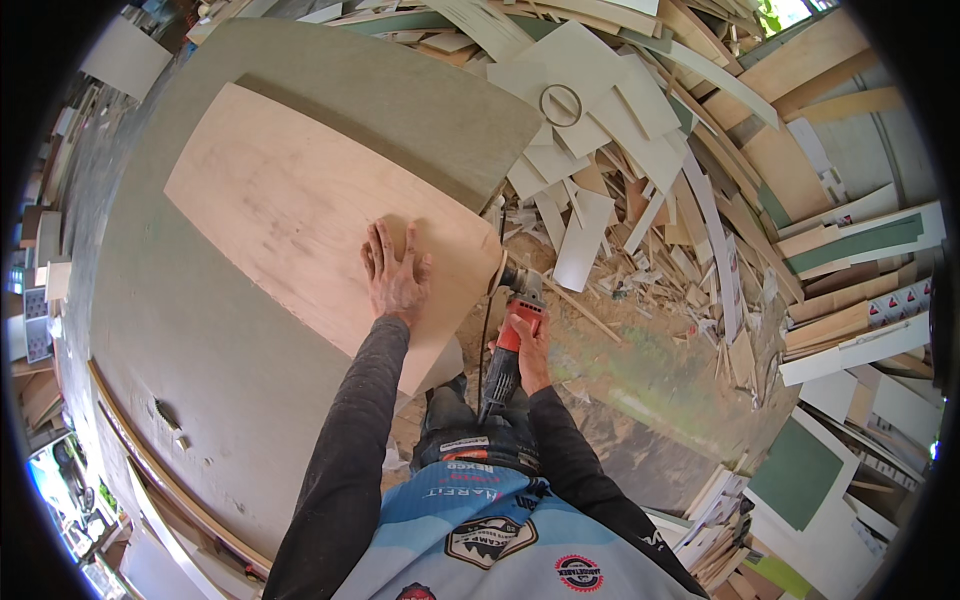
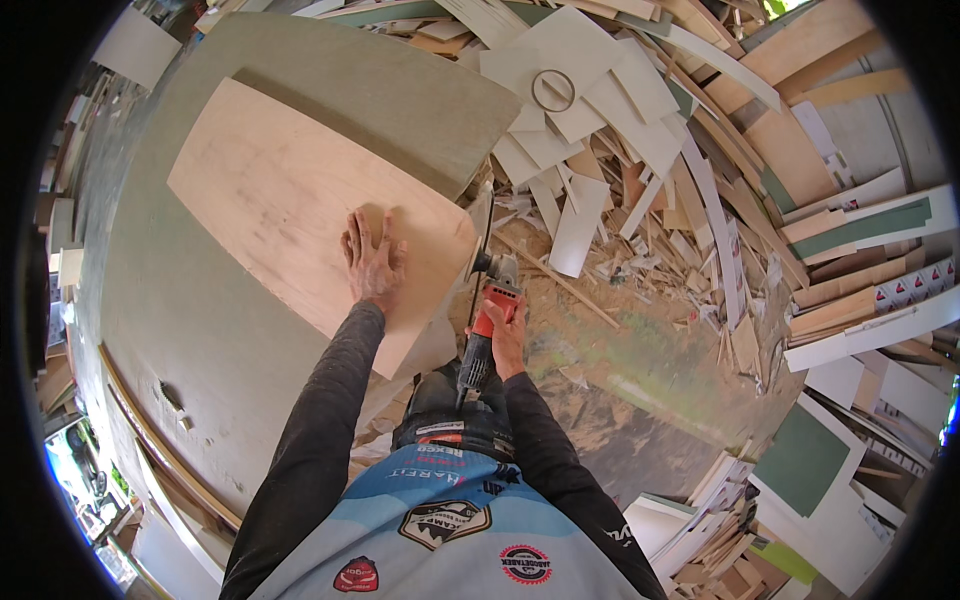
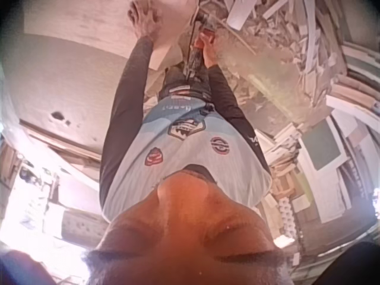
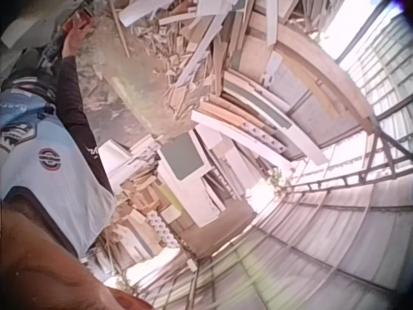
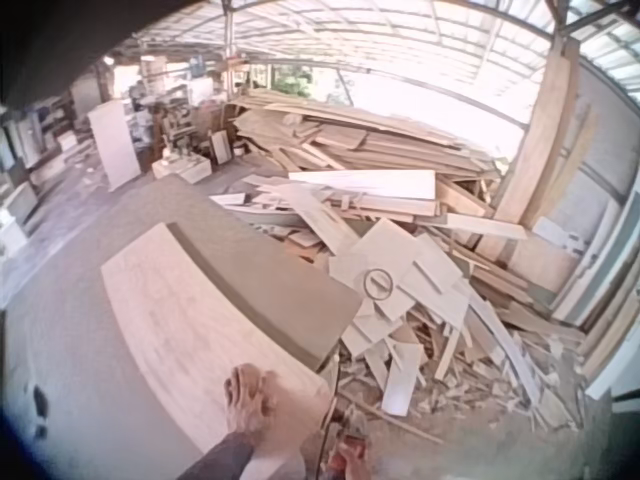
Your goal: The person sands the edges and corners of two wooden planks using an electric orbital sander, turning them over and checking the smoothness by hand before placing them aside.
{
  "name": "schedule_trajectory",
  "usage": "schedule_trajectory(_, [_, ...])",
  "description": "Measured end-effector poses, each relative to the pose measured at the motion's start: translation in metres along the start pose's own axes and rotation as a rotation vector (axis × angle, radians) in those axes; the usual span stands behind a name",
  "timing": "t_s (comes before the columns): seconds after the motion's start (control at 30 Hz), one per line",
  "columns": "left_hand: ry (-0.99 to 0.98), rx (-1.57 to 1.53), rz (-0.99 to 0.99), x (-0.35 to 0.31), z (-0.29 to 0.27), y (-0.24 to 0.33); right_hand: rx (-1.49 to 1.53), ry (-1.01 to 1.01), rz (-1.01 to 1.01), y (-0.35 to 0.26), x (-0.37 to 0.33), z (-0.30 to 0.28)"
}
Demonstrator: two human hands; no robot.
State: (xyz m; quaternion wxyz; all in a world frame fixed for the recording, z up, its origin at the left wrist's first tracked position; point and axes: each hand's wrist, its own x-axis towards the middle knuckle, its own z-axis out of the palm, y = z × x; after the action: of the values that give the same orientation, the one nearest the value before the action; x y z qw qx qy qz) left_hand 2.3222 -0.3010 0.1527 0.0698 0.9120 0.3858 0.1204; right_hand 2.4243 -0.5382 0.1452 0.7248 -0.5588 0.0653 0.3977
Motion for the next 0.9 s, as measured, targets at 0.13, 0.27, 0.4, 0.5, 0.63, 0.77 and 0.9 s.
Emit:
schedule_trajectory(0.13, [0.002,0.017,-0.004,-0.001,0.002,-0.002,-0.022,-0.025,0.024,-0.002,0.004,-0.006])
schedule_trajectory(0.27, [0.014,0.009,-0.003,0.000,0.001,-0.001,-0.049,-0.058,0.007,-0.008,0.007,-0.009])
schedule_trajectory(0.4, [0.006,0.006,-0.008,0.000,0.000,-0.001,-0.065,-0.073,0.018,-0.011,0.010,-0.011])
schedule_trajectory(0.5, [0.003,0.008,-0.014,0.000,-0.002,0.000,-0.077,-0.074,0.017,-0.015,0.013,-0.011])
schedule_trajectory(0.63, [-0.007,0.004,-0.024,0.001,-0.004,0.002,-0.069,-0.097,0.050,-0.018,0.016,-0.015])
schedule_trajectory(0.77, [0.002,-0.002,-0.021,0.000,-0.005,0.002,-0.095,-0.121,0.074,-0.022,0.019,-0.019])
schedule_trajectory(0.9, [0.011,-0.004,-0.024,0.000,-0.007,0.004,-0.100,-0.135,0.086,-0.021,0.026,-0.025])
